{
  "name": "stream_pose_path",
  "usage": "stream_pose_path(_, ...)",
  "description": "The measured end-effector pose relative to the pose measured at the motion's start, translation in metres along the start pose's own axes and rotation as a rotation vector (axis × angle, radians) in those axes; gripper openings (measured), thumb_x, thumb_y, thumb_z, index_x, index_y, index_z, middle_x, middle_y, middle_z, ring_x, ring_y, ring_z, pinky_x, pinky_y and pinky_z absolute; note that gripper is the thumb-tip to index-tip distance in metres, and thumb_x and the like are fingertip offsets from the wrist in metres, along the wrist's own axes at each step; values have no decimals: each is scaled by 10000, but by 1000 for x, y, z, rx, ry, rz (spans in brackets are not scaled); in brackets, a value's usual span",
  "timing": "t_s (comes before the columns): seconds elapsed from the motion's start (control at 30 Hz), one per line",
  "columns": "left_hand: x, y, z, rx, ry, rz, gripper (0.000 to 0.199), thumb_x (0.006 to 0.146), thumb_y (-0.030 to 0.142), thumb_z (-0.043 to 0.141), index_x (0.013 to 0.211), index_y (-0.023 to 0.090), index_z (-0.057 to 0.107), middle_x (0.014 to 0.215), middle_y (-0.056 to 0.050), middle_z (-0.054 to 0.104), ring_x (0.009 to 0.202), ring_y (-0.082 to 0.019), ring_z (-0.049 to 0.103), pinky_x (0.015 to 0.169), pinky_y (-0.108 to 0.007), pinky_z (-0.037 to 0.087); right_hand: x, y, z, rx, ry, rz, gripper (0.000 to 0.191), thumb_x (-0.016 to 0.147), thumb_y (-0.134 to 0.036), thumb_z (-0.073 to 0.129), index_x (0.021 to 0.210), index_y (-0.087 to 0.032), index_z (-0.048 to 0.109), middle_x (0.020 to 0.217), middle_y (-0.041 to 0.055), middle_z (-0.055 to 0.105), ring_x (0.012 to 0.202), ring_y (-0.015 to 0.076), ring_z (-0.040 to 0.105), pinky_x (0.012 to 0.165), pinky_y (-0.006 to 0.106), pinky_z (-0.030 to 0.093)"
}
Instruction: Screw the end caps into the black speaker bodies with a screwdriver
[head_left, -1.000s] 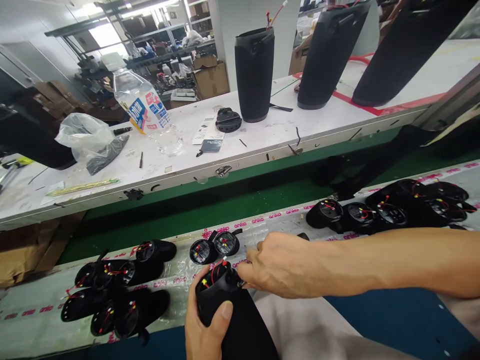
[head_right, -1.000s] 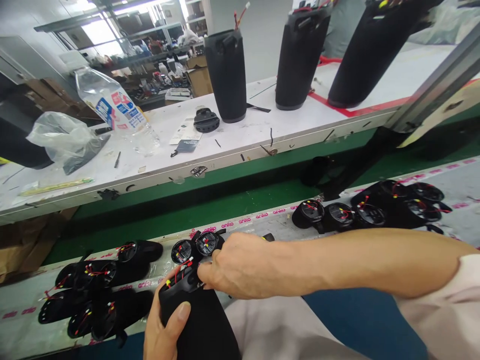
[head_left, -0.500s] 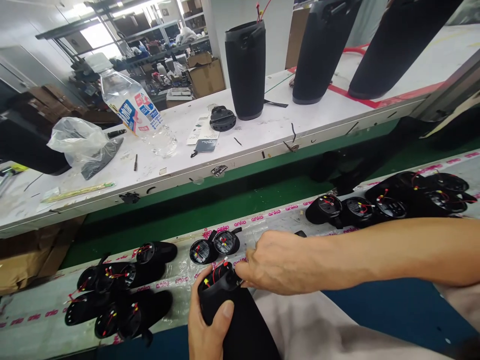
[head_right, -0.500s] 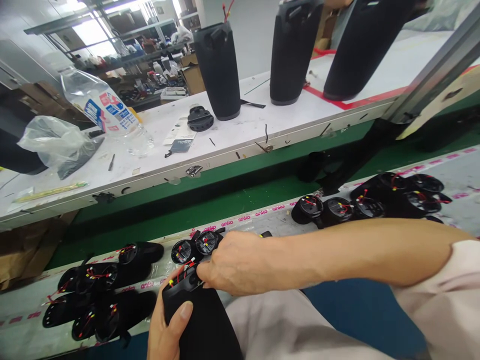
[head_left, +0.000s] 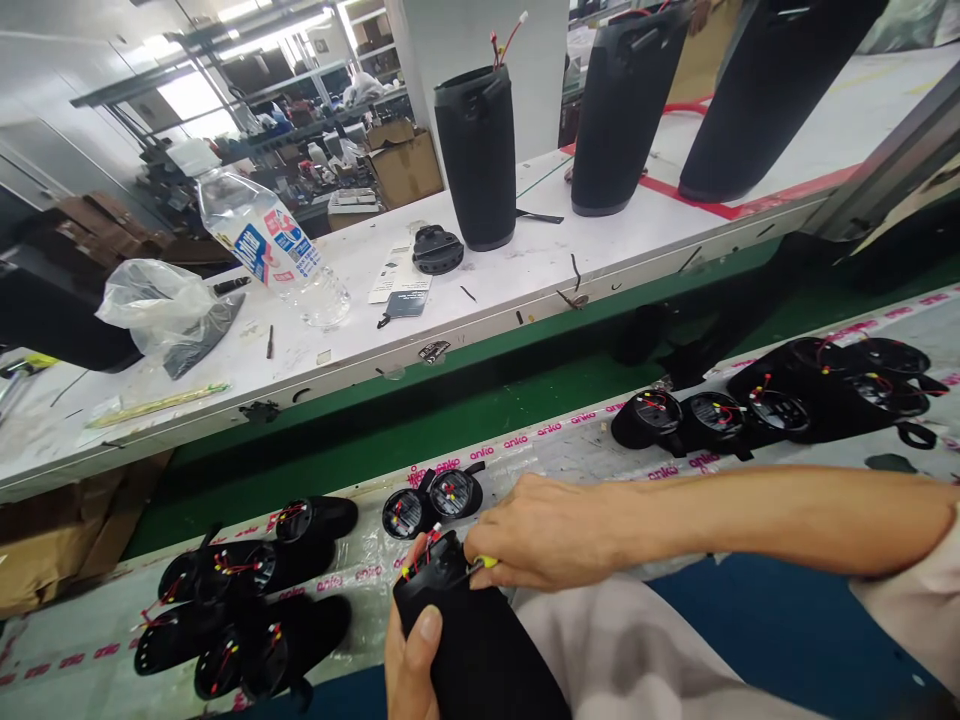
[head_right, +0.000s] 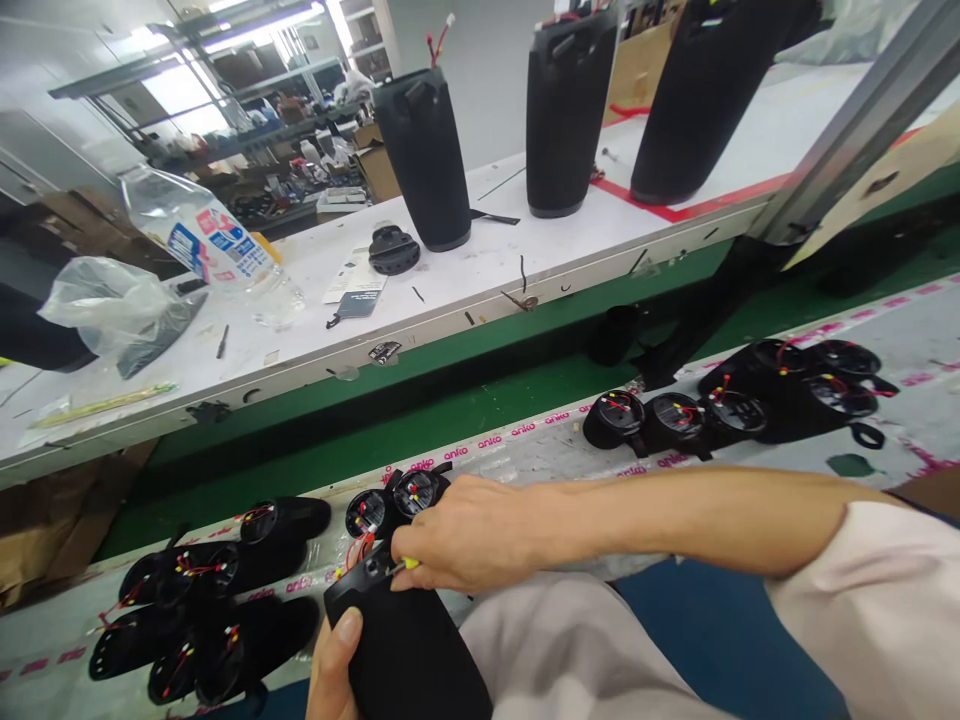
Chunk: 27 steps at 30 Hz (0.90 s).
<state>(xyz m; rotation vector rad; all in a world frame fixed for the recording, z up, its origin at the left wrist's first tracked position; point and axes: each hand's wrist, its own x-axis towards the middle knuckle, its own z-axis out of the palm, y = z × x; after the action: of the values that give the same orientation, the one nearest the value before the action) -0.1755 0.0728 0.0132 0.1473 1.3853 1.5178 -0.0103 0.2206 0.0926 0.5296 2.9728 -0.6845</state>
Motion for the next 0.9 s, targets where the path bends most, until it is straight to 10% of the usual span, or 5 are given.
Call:
stream_pose_path(0.5, 10, 3, -27, 217, 79, 106, 973, 630, 593, 1028, 1461, 222, 681, 1248, -110, 840, 1212, -370, 787, 947, -356, 654, -15, -30, 23, 94, 156, 146, 226, 1156, -375, 496, 1044, -207, 599, 667, -51, 486, 513, 156, 382, 562, 333, 217)
stream_pose_path(0.9, 8, 1, -25, 452, 199, 249, 894, 690, 661, 942, 1446, 255, 692, 1318, -127, 793, 1265, -431, 745, 1077, -529, 614, -17, -43, 10, 51, 72, 193, 159, 1133, -288, 507, 1024, -207, 588, 717, -19, 561, 546, 169, 429, 563, 340, 233)
